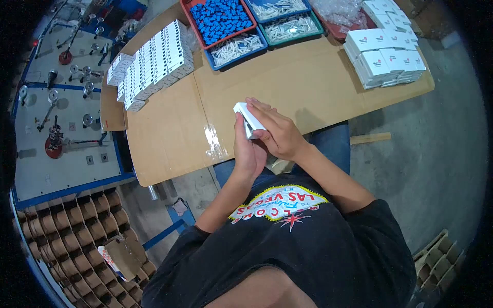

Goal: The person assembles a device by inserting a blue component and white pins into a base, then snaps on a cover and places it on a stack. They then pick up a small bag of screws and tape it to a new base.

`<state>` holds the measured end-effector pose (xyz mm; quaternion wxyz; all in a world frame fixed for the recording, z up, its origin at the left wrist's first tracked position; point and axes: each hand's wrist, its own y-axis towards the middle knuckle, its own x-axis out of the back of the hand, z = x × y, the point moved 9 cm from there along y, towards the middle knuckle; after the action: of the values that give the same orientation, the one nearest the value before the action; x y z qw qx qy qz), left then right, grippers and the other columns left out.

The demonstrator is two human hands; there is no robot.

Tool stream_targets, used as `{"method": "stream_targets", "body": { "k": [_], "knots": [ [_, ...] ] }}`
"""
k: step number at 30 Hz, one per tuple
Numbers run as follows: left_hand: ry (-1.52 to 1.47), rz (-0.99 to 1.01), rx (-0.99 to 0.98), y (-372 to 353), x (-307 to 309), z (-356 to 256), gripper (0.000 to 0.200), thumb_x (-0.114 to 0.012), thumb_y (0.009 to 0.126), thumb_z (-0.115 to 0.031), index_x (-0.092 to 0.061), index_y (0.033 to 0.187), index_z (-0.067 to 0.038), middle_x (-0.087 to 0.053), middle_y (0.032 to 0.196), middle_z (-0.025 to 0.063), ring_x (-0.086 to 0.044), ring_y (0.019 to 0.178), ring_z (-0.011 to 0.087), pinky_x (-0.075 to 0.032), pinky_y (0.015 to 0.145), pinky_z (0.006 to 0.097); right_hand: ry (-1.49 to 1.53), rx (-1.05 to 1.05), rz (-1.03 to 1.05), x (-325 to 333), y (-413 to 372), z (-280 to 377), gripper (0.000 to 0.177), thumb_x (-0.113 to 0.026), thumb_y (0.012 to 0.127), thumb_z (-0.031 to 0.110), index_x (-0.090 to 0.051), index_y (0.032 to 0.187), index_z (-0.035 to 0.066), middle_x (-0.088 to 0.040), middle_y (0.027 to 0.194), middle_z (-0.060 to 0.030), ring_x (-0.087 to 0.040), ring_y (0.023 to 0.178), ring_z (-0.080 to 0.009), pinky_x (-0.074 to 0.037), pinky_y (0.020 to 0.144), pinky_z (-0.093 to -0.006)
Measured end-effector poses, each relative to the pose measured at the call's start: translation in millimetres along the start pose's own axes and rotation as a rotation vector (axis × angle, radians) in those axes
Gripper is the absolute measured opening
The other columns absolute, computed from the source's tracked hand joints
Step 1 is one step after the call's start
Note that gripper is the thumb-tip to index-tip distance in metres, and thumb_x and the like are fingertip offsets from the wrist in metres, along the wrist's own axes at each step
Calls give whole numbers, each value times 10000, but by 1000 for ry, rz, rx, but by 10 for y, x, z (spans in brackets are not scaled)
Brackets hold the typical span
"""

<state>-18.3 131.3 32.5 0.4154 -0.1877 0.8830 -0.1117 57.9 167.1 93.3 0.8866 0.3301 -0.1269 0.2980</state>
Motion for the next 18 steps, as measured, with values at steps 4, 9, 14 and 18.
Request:
{"method": "stream_targets", "body": {
  "k": [4, 9, 14, 18],
  "knots": [
    [-30, 26, -13, 49, -1, -22, 620, -370, 1077, -524, -430, 1465, -45, -566, 1383, 140, -537, 1314, 277, -393, 1146, 403, 60, -33, 43, -25, 43, 2, 620, -546, 1032, 319, -396, 1527, -23, -376, 1591, -235, -371, 1477, -395, -300, 1203, -480],
    [116, 17, -67, -10, -147, -262, 655, -419, 1050, -522, -400, 1496, -42, -498, 1478, 149, -483, 1375, 285, -345, 1169, 401, -7, -32, 73, 58, 89, 49, 657, -542, 1015, 384, -394, 1554, 38, -313, 1637, -209, -306, 1512, -399, -209, 1228, -533],
    [1000, 281, -916, -209, -439, -838, 781, -608, 940, -497, -356, 1530, -51, -288, 1618, 244, -352, 1464, 330, -291, 1179, 425, 130, 20, 24, 162, -20, 77, 759, -667, 888, 314, -407, 1553, 57, -309, 1633, -230, -321, 1504, -409, -252, 1215, -541],
    [930, 309, -921, -203, -462, -862, 700, -561, 987, -448, -361, 1529, -55, -313, 1603, 243, -401, 1433, 309, -329, 1160, 420, 123, 19, 9, 117, -15, 142, 759, -729, 827, 181, -453, 1522, 53, -310, 1630, -238, -342, 1494, -407, -295, 1204, -524]
  ]
}}
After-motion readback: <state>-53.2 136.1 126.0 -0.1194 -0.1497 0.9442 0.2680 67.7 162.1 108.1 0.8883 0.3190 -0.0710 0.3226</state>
